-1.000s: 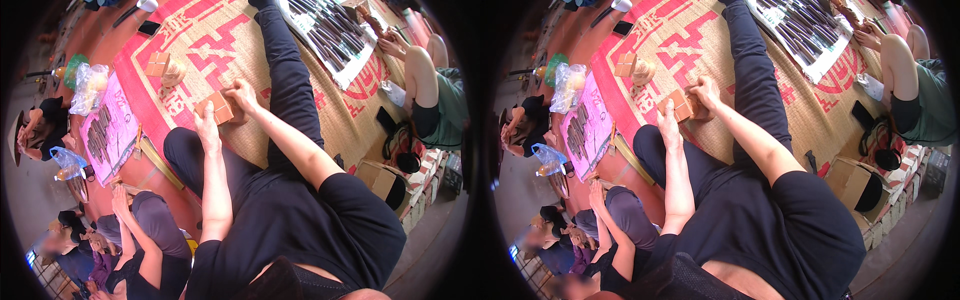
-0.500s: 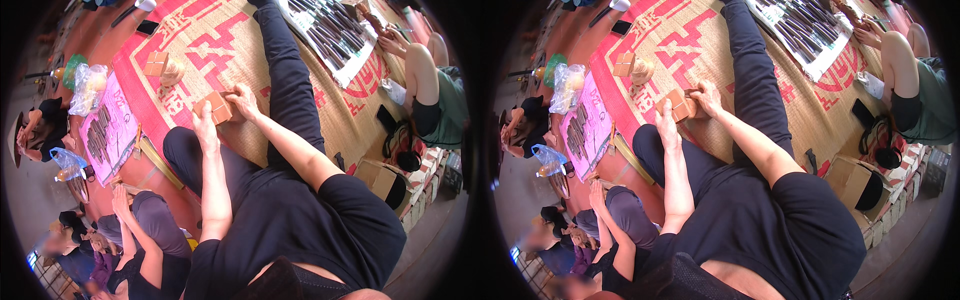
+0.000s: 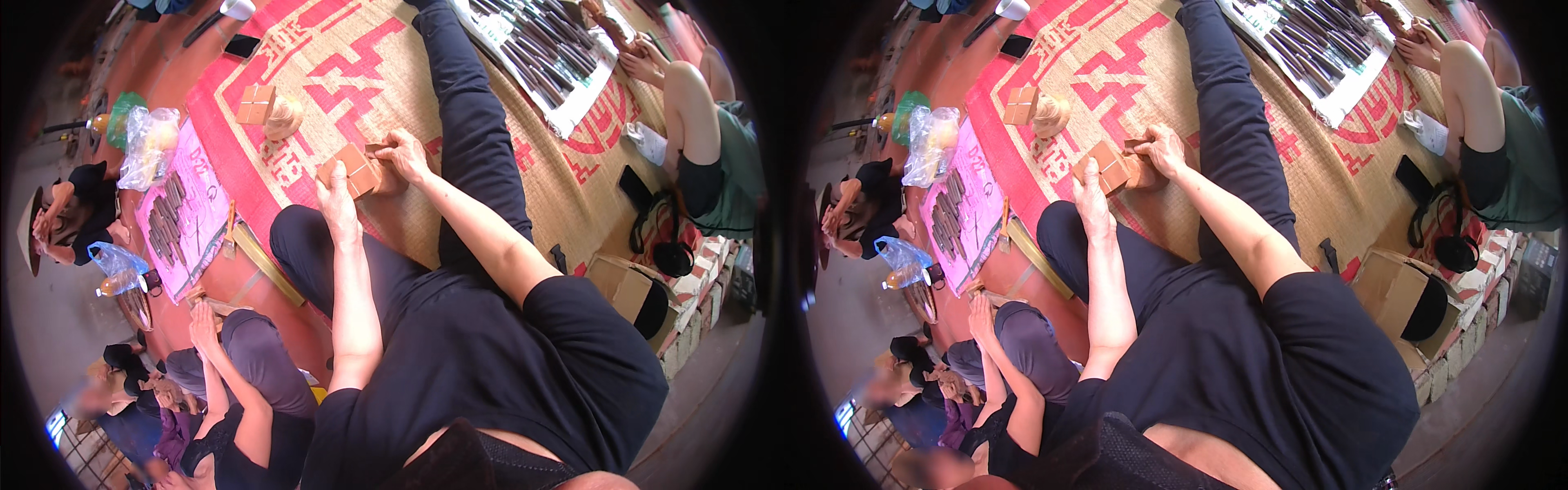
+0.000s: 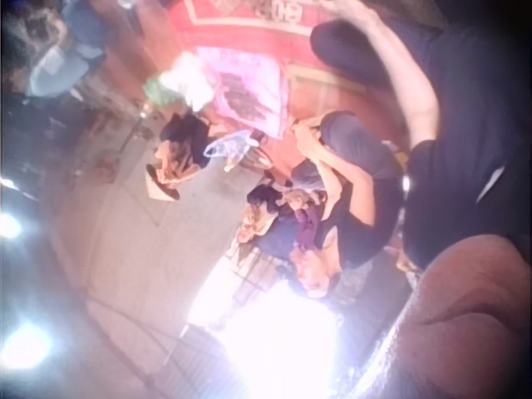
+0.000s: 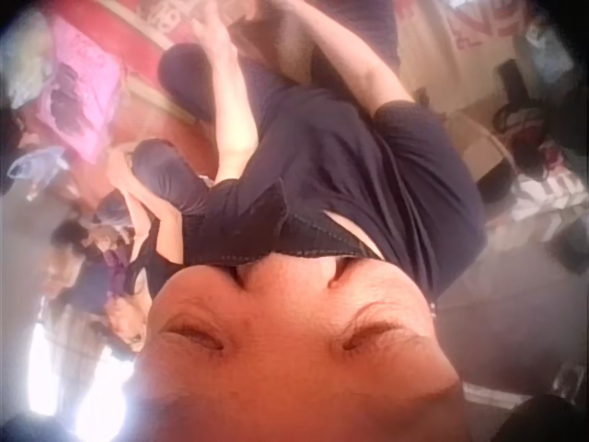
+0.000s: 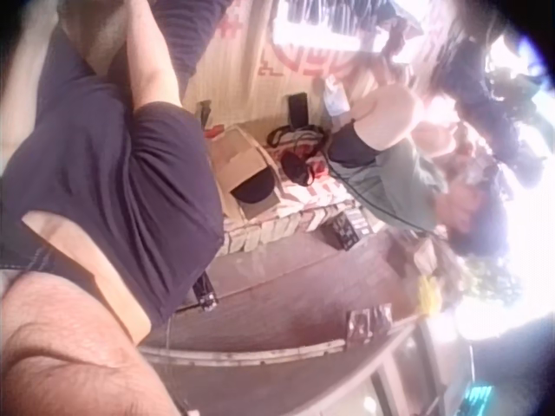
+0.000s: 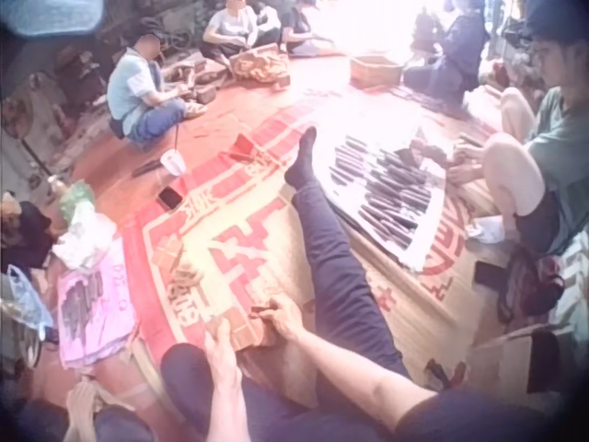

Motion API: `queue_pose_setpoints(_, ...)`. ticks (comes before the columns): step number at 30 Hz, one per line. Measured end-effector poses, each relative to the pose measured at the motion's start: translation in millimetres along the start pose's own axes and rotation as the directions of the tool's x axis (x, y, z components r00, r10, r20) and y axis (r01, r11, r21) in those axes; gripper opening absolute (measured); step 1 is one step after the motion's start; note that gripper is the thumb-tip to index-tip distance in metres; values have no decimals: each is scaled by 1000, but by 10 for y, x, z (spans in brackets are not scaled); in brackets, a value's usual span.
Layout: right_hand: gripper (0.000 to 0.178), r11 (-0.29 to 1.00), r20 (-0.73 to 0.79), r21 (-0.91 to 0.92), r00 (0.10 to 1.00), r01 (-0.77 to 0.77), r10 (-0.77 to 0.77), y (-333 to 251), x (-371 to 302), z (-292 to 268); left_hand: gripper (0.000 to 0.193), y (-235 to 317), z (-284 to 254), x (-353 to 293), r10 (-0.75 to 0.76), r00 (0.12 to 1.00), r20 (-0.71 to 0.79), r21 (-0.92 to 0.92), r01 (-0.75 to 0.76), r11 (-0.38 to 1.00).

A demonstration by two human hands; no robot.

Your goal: The person sits on a mat and uses a small knife to carve a wooden block. They hold the wood in their left hand and carefully shape it with the knife in their right hand, rotating the piece to work on different sides.

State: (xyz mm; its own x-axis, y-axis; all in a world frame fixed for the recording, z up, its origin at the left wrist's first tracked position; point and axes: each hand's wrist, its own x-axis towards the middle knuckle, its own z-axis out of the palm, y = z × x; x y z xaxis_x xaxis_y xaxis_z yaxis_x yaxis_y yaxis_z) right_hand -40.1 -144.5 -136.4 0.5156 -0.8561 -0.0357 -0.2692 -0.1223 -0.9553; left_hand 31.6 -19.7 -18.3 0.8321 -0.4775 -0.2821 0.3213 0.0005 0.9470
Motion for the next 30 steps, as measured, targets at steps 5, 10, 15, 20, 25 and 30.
queue_pose_setpoints(5,18,910,-58,206,924,-359,378,234,189,-67,46,-38,-23,28,-3,1000,-5,0,3,1000)
queue_pose_setpoints(10,30,966,73,107,971,-234,227,-216,-76,-6,50,-51,-75,44,-14,999,-31,42,15,999)
queue_pose_setpoints(15,25,965,-141,-2,956,-261,258,94,135,-7,51,-6,58,-4,-2,1000,-8,56,2,998)
queue_pose_setpoints(20,23,951,124,125,956,-282,267,-54,82,-16,49,0,-13,11,-16,999,-28,46,18,999)
queue_pose_setpoints(25,23,995,-106,-91,994,-29,19,172,18,-6,46,-43,14,16,18,1000,-9,31,-18,999)
queue_pose_setpoints(30,28,945,75,17,943,-328,326,-71,55,-119,47,-55,-78,29,9,999,-38,44,-7,999)
